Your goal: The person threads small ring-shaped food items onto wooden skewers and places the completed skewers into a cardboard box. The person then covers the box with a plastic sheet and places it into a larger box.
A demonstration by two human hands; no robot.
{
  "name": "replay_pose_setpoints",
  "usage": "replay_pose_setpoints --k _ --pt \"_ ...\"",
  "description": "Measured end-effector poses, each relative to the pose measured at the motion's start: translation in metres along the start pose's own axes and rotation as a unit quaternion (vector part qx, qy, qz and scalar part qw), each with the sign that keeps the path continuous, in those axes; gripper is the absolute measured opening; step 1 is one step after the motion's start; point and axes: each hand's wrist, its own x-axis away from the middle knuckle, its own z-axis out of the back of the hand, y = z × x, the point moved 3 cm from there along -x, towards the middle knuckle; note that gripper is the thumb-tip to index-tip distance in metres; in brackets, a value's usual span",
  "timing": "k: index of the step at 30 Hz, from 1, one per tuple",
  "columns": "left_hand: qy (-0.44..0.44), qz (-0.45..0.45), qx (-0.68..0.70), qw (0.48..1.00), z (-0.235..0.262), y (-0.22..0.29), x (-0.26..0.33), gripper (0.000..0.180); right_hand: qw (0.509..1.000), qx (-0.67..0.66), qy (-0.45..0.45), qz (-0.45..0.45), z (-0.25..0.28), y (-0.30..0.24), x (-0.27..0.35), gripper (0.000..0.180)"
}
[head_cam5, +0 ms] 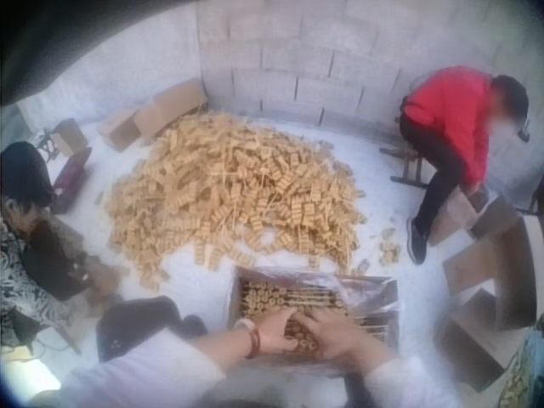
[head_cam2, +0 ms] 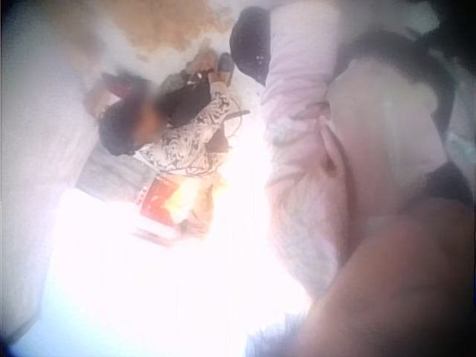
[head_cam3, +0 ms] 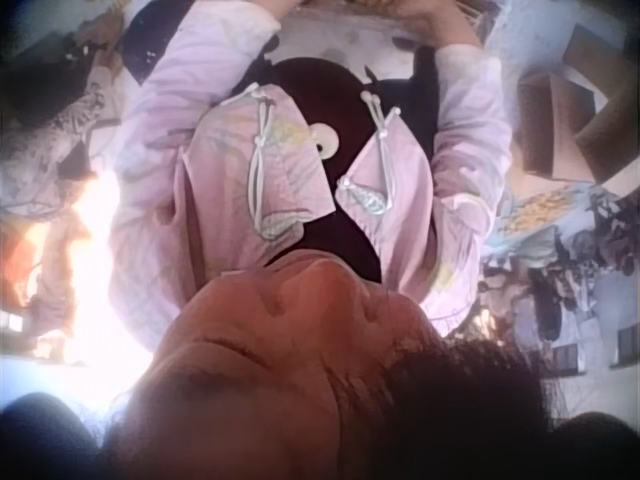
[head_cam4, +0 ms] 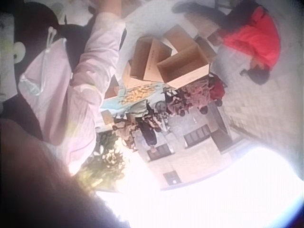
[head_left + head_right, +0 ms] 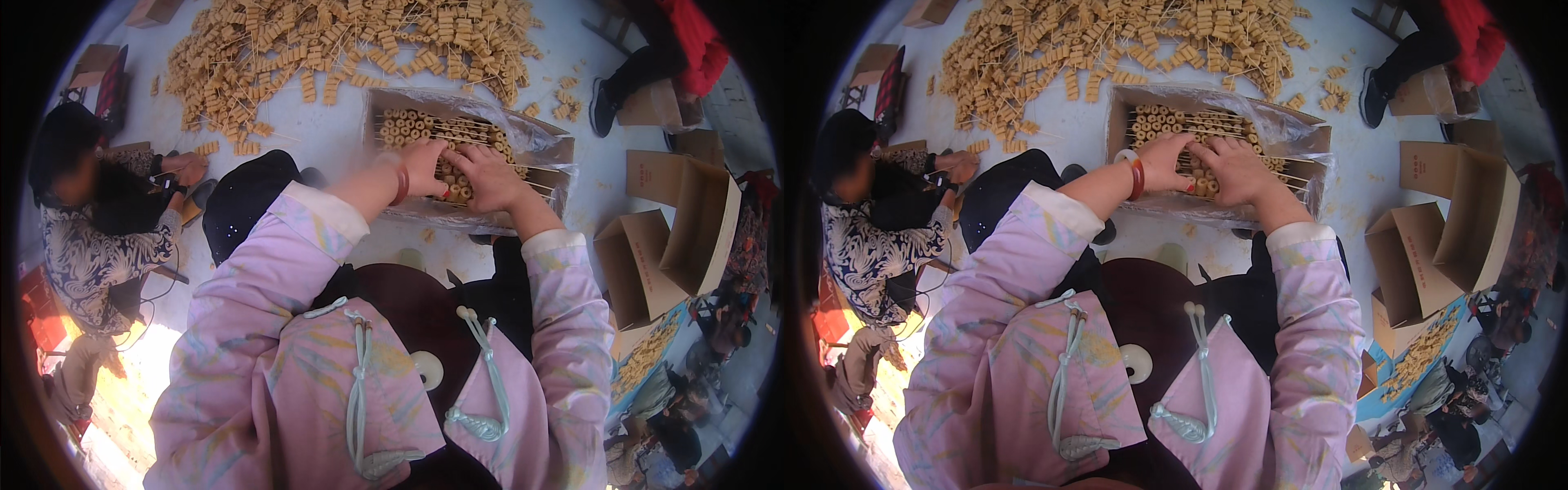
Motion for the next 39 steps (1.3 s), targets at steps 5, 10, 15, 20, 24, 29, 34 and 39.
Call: replay_pose_setpoints --k 5,10,15,20,24,29,34,39 --pt "0.111 0.053 -0.015 0.992 0.010 0.018 0.016 0.078 0.992 -0.115 0.052 -0.013 0.010 0.011 -0.002 0.100" --pt "-0.050 0.014 -0.042 0.998 -0.008 0.038 0.035 0.063 0.984 -0.166 0.058 -0.036 0.015 0.019 0.006 0.098" --pt "-0.067 -0.224 -0.143 0.962 -0.041 0.057 0.067 0.064 0.996 -0.071 0.048 0.000 -0.005 -0.001 -0.001 0.099" --pt "-0.059 -0.241 -0.169 0.954 -0.048 0.055 0.083 0.073 0.999 -0.031 0.021 -0.008 -0.018 -0.001 0.006 0.098" --pt "-0.065 -0.237 -0.183 0.952 -0.043 0.061 0.092 0.072 0.999 -0.034 0.035 0.011 -0.025 0.000 0.009 0.097" --pt "-0.109 -0.126 -0.081 0.983 -0.021 0.053 0.070 0.043 0.996 -0.073 0.056 0.013 -0.028 0.009 0.008 0.101" --pt "0.003 0.019 -0.032 0.999 0.009 0.012 0.017 0.030 0.992 -0.112 0.060 0.011 -0.028 0.018 0.007 0.099" --pt "-0.027 0.029 -0.064 0.997 -0.015 0.002 0.008 0.029 0.979 -0.191 0.074 -0.008 -0.028 0.026 0.010 0.080"
